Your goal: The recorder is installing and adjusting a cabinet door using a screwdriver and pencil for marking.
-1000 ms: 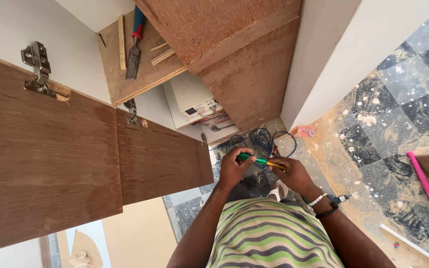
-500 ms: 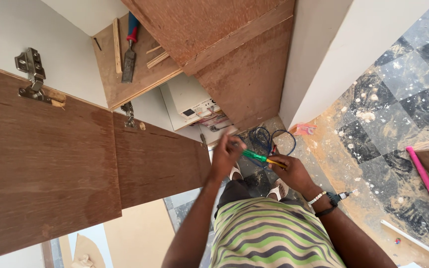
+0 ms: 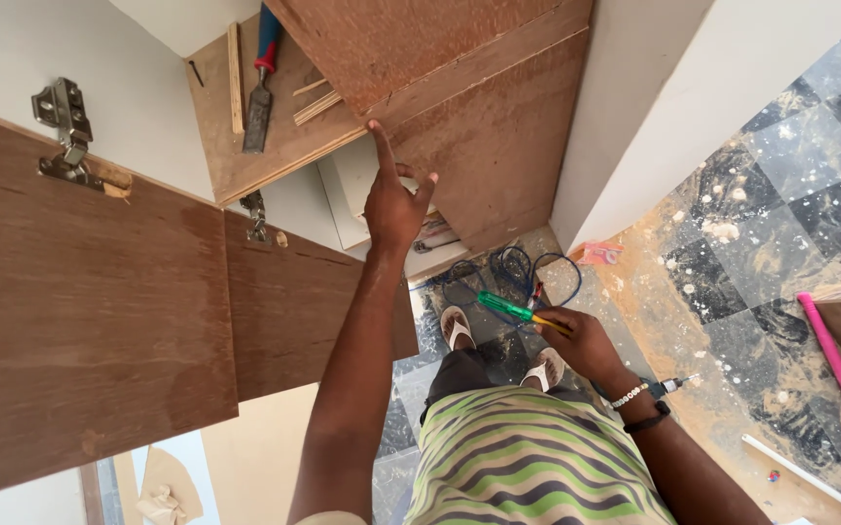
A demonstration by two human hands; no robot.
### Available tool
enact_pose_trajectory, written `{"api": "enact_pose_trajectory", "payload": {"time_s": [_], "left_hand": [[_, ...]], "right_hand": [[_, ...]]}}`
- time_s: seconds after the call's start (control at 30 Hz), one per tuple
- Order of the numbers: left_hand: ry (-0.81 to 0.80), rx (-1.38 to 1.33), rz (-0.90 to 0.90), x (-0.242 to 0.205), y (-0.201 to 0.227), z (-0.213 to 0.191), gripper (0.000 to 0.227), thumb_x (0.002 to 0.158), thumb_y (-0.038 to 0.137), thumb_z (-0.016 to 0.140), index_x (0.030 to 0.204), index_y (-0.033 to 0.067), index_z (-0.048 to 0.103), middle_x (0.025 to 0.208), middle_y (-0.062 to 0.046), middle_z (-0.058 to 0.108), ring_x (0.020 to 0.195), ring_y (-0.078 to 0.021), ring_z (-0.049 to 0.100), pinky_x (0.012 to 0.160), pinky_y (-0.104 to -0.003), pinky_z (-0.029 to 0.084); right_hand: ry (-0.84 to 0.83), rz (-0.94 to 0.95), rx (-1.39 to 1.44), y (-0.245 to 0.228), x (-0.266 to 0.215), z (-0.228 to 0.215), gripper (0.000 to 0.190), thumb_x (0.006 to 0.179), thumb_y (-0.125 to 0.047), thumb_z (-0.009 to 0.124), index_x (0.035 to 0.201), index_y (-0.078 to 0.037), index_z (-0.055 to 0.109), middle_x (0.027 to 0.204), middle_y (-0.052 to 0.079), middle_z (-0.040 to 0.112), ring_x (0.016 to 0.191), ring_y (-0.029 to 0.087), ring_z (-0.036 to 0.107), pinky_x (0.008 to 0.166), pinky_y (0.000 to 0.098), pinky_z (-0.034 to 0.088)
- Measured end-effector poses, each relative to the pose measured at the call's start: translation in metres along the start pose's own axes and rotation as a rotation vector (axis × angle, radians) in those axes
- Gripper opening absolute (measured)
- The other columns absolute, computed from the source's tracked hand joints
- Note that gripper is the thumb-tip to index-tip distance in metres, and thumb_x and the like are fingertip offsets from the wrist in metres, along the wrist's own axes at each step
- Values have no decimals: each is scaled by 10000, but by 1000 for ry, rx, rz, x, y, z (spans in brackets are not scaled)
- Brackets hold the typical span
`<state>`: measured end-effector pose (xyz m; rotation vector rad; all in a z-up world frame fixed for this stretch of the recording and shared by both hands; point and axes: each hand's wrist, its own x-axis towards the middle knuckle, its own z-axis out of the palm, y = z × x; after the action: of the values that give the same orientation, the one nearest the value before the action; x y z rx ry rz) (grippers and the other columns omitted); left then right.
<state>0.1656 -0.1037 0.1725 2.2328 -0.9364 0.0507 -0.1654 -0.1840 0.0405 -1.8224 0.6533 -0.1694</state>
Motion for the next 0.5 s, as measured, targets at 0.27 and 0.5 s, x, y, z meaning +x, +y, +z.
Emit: {"api": "enact_pose_trajectory", "payload": {"time_s": [0.27,0.5], "left_hand": [[33,-182,-38,-23,-3,16,1076,875,241,832,1648,115,94,1023,-61,730,623,-133,661,581,-299,553],[7,-232,-78,-27,-12,19,1095,875,229,827,1651,118,62,1009,-60,735,642,-121,656,595,-287,561]], "right_hand": [[16,58,8,0,2,-3,275,894,-184,728,1129,-42,748,986,119,793,838,173,755,779,322,581],[1,22,45,4,3,0,280,901,-188,721,1132,-32,742,1017,121,795,873,173,753,806,314,579]]}}
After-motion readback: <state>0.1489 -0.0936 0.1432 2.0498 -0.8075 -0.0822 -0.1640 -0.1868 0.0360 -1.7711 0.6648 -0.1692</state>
